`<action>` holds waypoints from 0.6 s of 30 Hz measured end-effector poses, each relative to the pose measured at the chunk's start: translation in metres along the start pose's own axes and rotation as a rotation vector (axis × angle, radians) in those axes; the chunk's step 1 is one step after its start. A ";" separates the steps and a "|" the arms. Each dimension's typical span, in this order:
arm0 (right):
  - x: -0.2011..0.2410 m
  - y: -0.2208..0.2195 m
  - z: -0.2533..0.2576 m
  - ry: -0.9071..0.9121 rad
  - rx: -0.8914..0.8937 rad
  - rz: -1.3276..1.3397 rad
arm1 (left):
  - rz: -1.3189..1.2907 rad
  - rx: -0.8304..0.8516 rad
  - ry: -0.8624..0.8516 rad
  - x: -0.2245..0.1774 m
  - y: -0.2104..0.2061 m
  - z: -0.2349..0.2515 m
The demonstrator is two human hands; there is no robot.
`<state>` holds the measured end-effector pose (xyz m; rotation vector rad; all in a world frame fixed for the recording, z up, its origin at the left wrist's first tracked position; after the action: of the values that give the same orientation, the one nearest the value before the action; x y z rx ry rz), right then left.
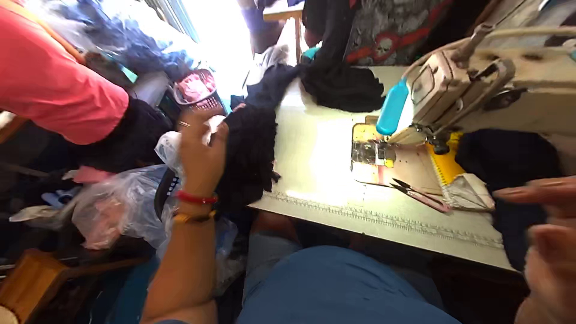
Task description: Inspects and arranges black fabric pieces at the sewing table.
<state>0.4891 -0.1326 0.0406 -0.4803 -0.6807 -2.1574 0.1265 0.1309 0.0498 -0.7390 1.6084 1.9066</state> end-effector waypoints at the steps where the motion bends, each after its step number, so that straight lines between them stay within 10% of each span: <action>1: -0.006 -0.005 -0.004 0.042 0.051 0.016 | 0.071 0.053 -0.066 0.003 -0.029 0.015; 5: -0.004 -0.030 -0.007 0.049 0.152 0.019 | 0.266 0.159 -0.005 0.041 -0.069 0.049; 13: -0.024 -0.060 -0.008 -0.027 0.248 0.078 | 0.079 0.106 -0.048 -0.010 -0.005 0.072; 18: -0.032 -0.092 0.008 -0.086 0.300 0.168 | 0.079 0.422 -0.287 -0.017 -0.024 0.041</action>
<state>0.4366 -0.0597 0.0011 -0.4534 -0.9590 -1.8468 0.1529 0.1744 0.0510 -0.2187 1.7853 1.5578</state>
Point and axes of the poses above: each hand's wrist, its own z-axis towards the middle knuckle, its own y-axis out of the back of the hand, x = y × z, the point moved 2 cm from there along z, towards the middle knuckle, and after that the axes turned 15 degrees about y, right-handed, at the moved point
